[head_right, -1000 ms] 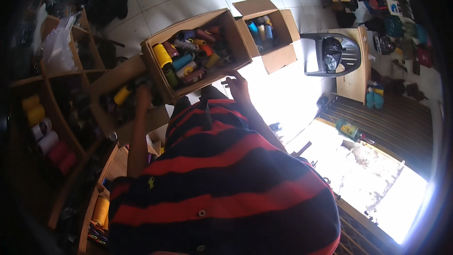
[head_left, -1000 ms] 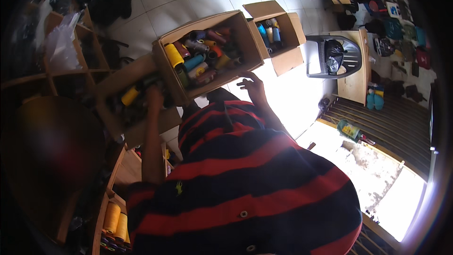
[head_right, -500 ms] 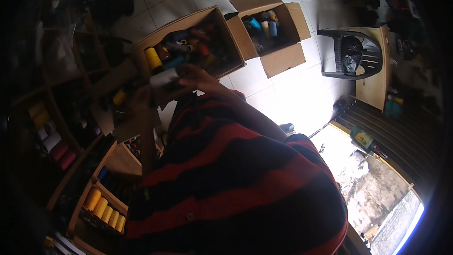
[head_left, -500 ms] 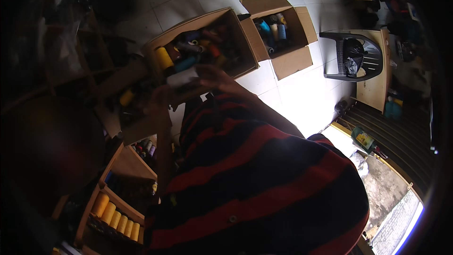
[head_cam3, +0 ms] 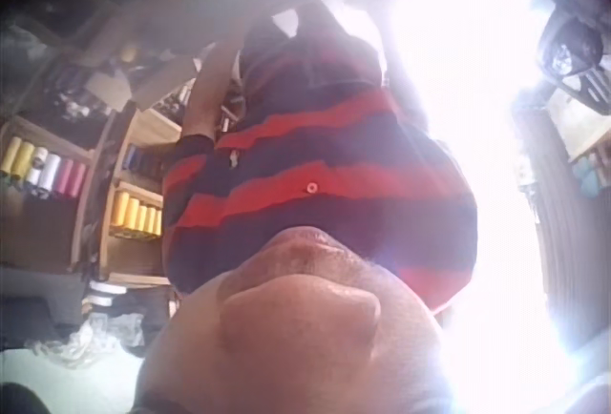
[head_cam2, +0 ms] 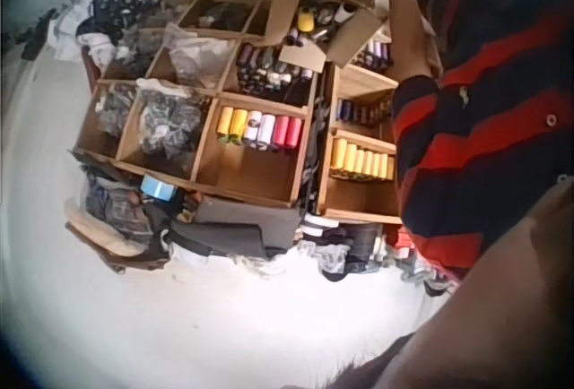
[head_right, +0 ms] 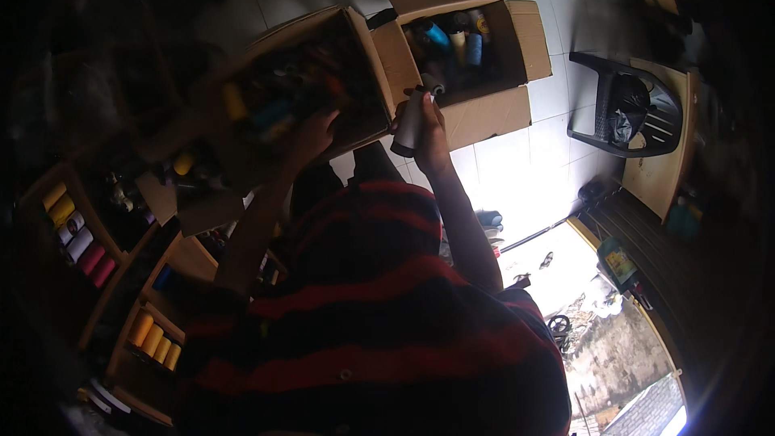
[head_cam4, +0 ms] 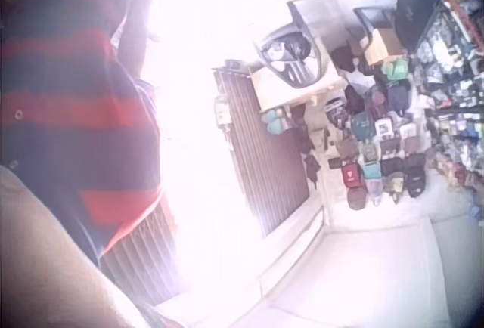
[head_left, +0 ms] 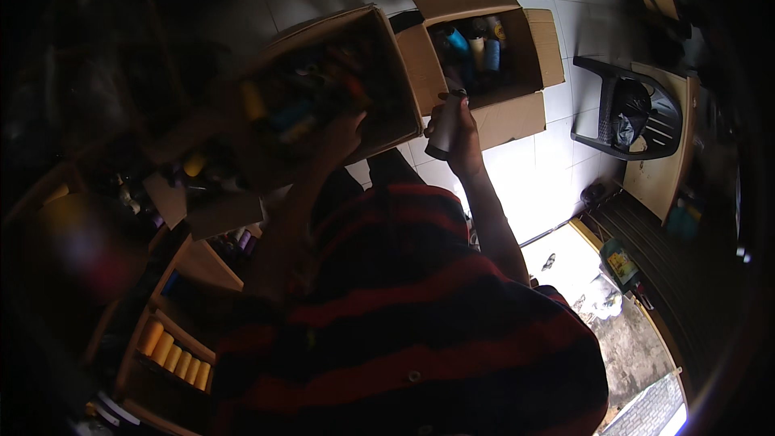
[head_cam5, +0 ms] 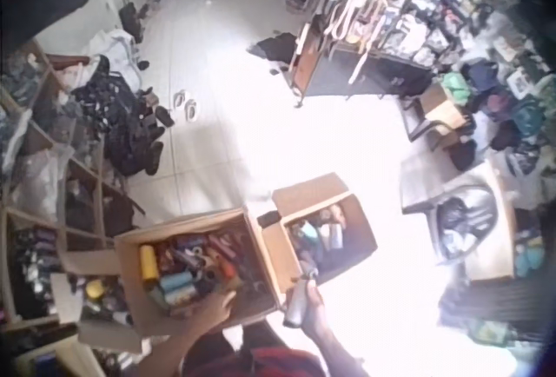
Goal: The person organizes thread spools by taking them from boxes on the floor and placing them onto wooden shelves.
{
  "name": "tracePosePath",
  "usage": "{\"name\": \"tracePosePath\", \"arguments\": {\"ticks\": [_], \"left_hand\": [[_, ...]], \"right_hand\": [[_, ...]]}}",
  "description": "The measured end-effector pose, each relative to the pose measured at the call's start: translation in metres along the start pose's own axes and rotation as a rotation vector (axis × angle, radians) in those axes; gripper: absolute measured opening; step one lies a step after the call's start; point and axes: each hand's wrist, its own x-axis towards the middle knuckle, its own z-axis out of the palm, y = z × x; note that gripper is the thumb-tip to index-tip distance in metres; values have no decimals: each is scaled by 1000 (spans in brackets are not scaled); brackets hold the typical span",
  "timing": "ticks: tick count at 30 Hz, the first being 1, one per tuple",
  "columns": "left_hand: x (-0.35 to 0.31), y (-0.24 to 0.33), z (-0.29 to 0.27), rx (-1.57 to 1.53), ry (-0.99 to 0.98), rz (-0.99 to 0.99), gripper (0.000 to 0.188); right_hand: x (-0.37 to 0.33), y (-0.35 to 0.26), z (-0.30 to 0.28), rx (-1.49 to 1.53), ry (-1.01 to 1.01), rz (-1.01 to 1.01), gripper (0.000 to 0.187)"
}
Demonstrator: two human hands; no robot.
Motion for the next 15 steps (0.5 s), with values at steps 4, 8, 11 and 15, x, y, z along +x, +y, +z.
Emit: {"name": "tracePosePath", "arguments": {"ticks": [4,8,11,15], "left_hand": [[34,-5,41,204,-103,132,22],[54,-13,46,80,-194,116,21],[57,-18,38,-31,-193,84,21],[43,-10,29,-73,78,82,22]], "right_hand": [[-9,12,-16,-34,31,85,55],[-14,21,-18,-63,52,172,54],[-11,24,-15,-57,71,204,53],[0,16,-11,-90,48,236,52]]}}
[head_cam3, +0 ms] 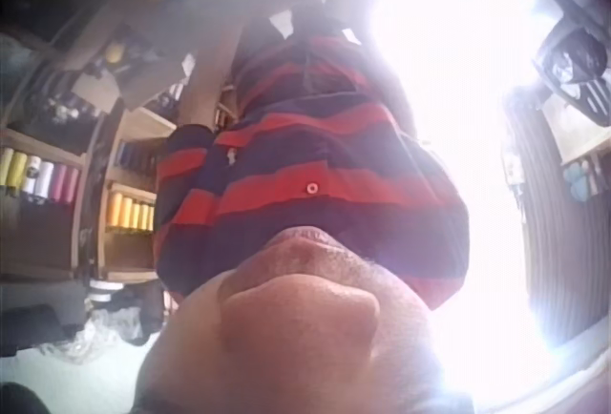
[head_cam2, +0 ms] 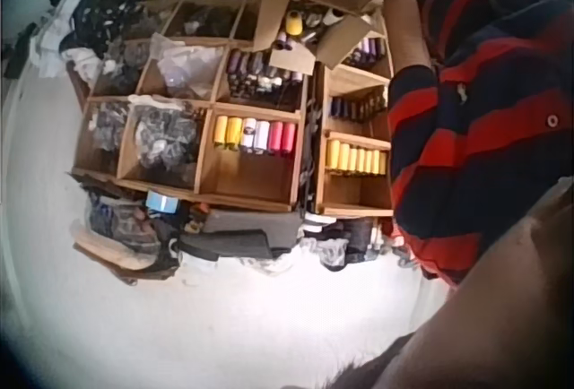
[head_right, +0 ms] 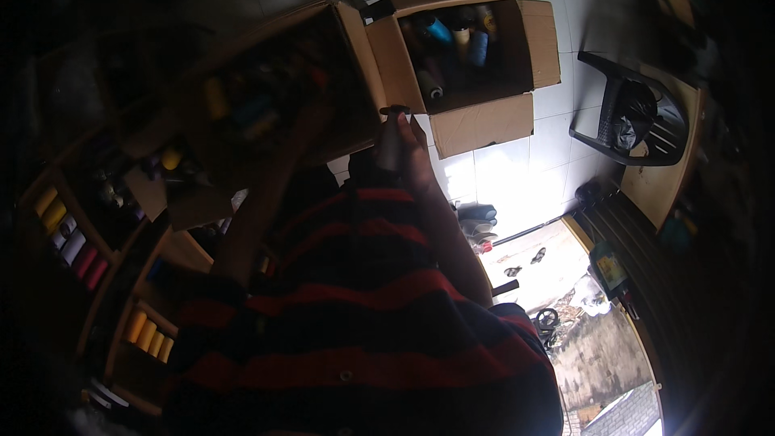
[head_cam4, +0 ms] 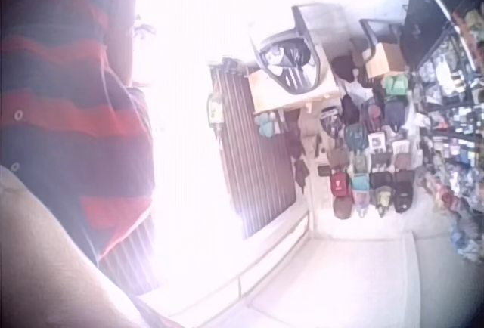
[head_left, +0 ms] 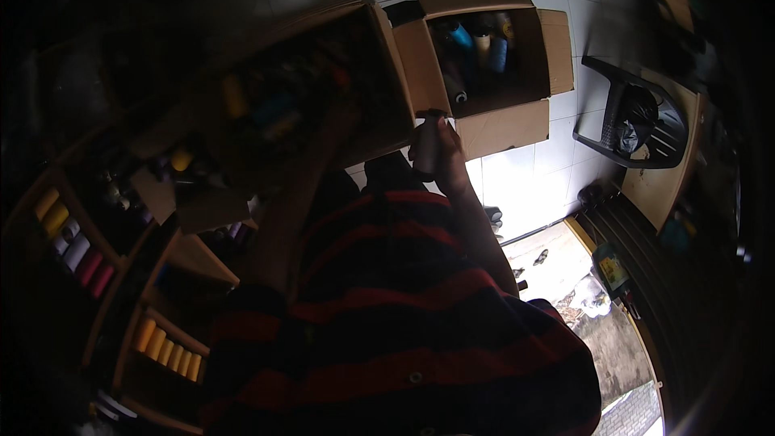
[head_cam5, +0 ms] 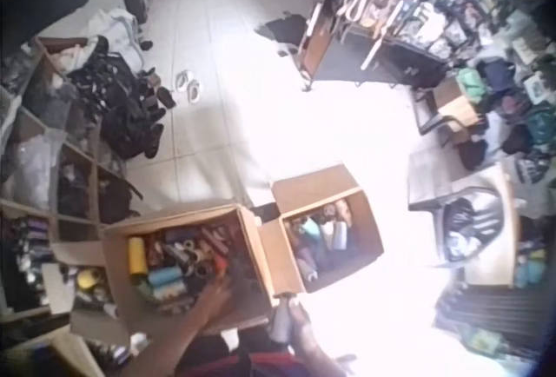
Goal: The person organizes thread spools by taking them from boxes on the floor and placing them onto wooden shelves.
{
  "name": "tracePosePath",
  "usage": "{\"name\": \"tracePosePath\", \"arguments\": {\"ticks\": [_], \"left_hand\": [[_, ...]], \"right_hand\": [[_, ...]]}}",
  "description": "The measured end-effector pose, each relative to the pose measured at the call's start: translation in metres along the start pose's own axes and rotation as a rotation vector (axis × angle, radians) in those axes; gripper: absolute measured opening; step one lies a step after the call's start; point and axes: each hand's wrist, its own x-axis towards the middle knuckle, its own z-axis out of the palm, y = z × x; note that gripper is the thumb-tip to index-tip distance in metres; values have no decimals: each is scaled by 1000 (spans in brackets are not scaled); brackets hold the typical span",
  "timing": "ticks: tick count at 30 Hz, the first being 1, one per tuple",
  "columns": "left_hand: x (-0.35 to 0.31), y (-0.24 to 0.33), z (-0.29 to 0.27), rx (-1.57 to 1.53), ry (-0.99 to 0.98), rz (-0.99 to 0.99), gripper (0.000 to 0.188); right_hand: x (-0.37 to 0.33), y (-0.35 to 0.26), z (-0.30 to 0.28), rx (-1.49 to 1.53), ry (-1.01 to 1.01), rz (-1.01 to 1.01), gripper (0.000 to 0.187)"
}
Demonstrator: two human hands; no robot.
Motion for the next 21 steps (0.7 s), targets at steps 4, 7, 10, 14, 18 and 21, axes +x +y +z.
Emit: {"name": "tracePosePath", "arguments": {"ticks": [4,7,10,14,18,21], "left_hand": [[-8,11,-17,-355,137,-254,26],[-8,26,-44,-650,168,-525,33],[-10,40,-72,-478,310,-477,37],[-20,51,-83,-499,354,-450,38],[-28,76,-113,-573,166,-560,37],[-45,64,-100,-558,244,-555,38]], "right_hand": [[15,-9,4,-47,-56,-22,48],[23,-12,15,-26,-82,-40,46],[27,-21,35,-111,-126,7,47],[63,27,32,-333,-155,11,51],[45,13,69,-617,-247,0,59],[46,21,68,-704,-309,-20,70]]}}
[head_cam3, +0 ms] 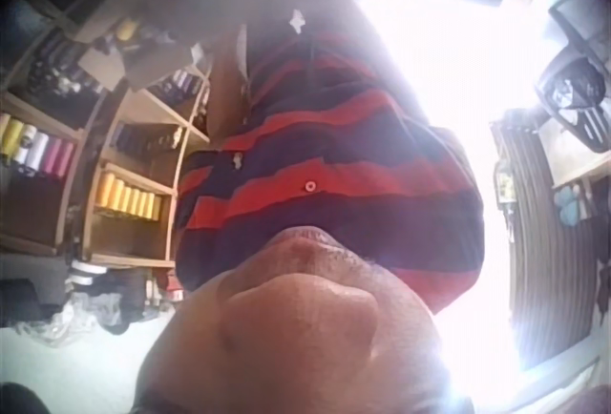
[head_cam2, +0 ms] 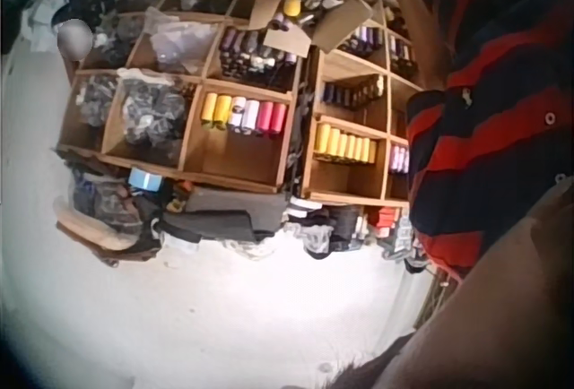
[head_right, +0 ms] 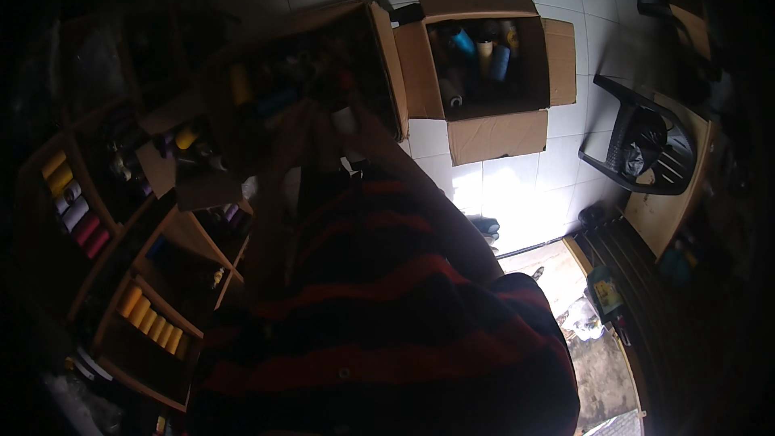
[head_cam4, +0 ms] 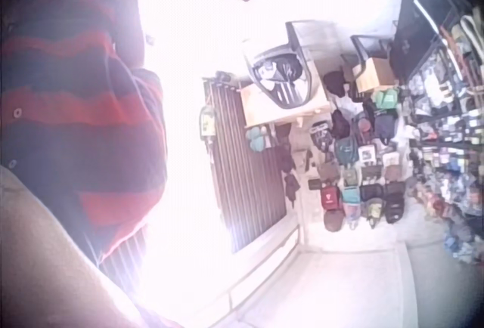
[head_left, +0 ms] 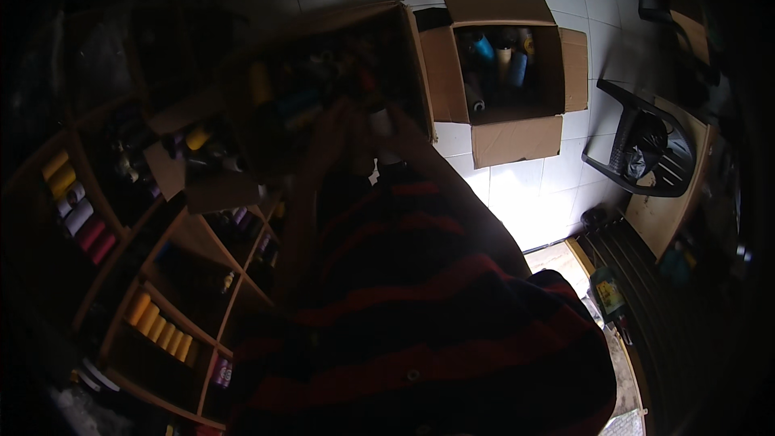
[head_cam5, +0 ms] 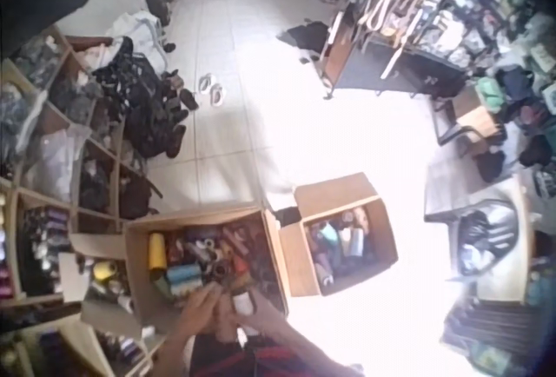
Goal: The person organizes thread spools by taking them from boxes on the floor and placing them onto wooden shelves.
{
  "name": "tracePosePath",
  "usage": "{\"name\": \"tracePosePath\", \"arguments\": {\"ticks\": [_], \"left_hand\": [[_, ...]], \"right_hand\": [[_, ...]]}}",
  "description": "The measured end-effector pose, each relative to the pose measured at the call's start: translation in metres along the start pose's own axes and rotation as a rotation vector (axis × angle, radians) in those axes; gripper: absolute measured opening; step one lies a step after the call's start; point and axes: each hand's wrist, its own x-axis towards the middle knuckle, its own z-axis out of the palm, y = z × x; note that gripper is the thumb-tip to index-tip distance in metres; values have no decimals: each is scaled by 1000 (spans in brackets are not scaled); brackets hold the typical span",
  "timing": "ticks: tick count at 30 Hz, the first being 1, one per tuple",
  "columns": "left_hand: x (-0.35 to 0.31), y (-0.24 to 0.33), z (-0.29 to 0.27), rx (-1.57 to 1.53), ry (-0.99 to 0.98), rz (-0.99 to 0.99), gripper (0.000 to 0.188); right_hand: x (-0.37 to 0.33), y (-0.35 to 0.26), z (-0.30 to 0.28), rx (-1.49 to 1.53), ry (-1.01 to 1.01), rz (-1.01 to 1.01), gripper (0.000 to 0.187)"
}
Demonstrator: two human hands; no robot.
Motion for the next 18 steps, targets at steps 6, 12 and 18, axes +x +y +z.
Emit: {"name": "tracePosePath", "arguments": {"ticks": [6,12,18], "left_hand": [[-4,20,-32,259,-278,-88,23],[-14,10,-51,42,-223,-140,38],[-42,-37,-9,-952,-106,-332,37]], "right_hand": [[-4,13,8,-126,32,-204,80],[-16,-12,21,-85,16,-70,71],[6,-5,36,30,86,-141,60]]}}
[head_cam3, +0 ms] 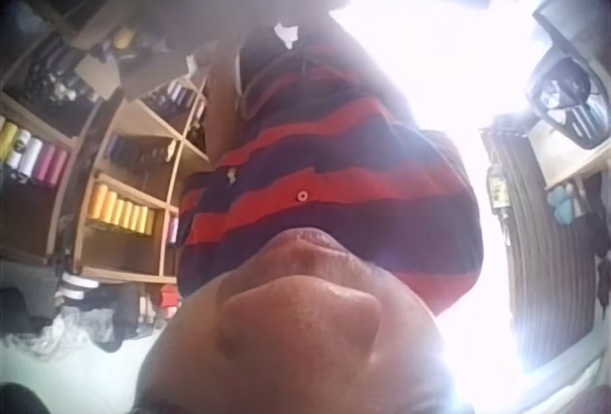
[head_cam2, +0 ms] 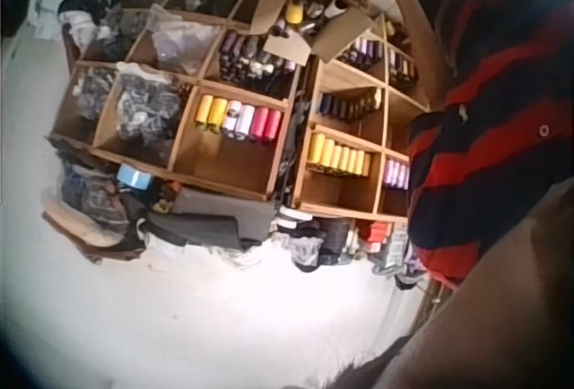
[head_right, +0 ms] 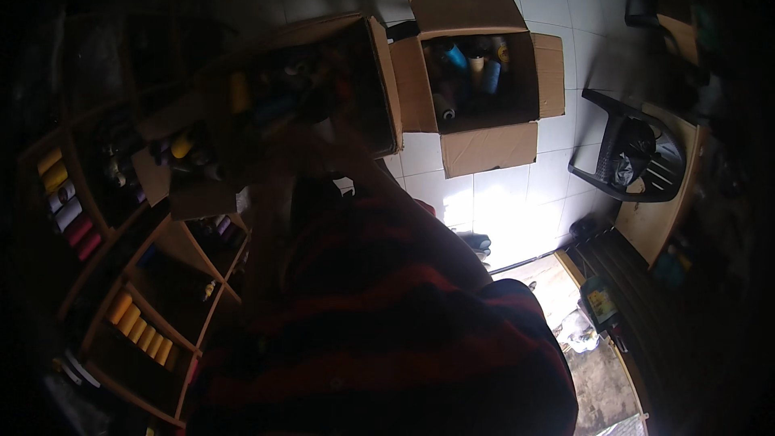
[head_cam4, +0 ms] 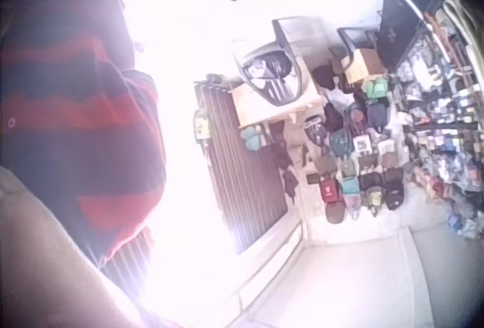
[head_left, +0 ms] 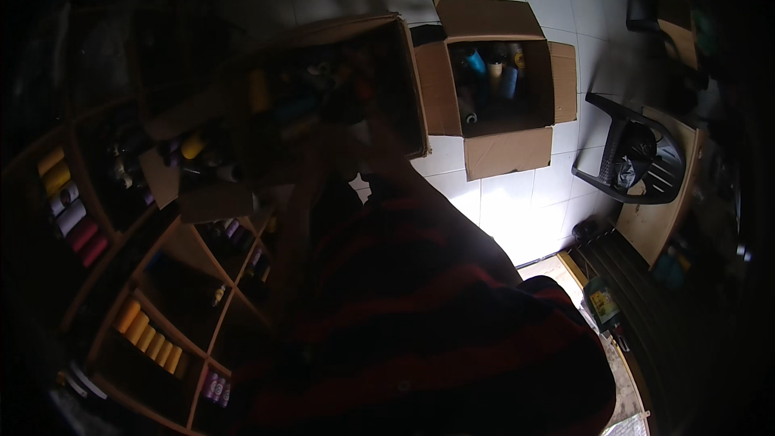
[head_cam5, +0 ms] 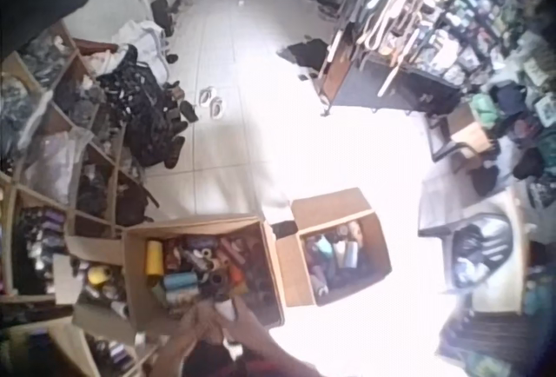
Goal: The person organizes thread spools by taking them from boxes on the floor and placing them onto wooden shelves.
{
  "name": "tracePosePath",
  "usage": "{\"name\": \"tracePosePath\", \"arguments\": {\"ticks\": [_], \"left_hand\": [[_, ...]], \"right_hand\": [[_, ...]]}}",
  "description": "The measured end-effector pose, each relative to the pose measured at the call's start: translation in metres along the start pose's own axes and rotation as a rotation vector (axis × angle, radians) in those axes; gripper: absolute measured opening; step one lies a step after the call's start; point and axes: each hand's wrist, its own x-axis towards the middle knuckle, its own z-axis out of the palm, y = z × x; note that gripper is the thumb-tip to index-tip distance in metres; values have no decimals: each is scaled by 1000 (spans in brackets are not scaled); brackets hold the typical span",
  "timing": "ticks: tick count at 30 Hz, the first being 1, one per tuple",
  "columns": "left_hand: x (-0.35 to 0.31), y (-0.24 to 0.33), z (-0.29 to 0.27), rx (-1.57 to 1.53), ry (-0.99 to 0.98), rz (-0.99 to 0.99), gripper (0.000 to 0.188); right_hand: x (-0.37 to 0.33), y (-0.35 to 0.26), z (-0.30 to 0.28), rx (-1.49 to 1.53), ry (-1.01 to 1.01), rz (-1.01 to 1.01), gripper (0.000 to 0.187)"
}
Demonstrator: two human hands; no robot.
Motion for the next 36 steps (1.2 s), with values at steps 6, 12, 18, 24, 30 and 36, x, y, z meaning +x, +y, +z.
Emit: {"name": "tracePosePath", "arguments": {"ticks": [6,12,18,24,30,36], "left_hand": [[24,-38,-9,814,405,63,71],[14,-28,-38,463,335,138,63],[-4,5,-32,-70,268,165,38],[-26,14,-37,-162,358,256,42],[-32,20,-41,-186,374,245,45],[-48,35,-38,-183,427,274,49]], "right_hand": [[36,66,34,-1145,146,-412,41],[50,29,-20,-978,-257,-262,42],[83,115,-33,-539,68,-48,45],[94,121,-30,-665,73,-77,70],[107,148,-50,-453,61,-180,50],[113,152,-41,-473,53,-43,45]]}}
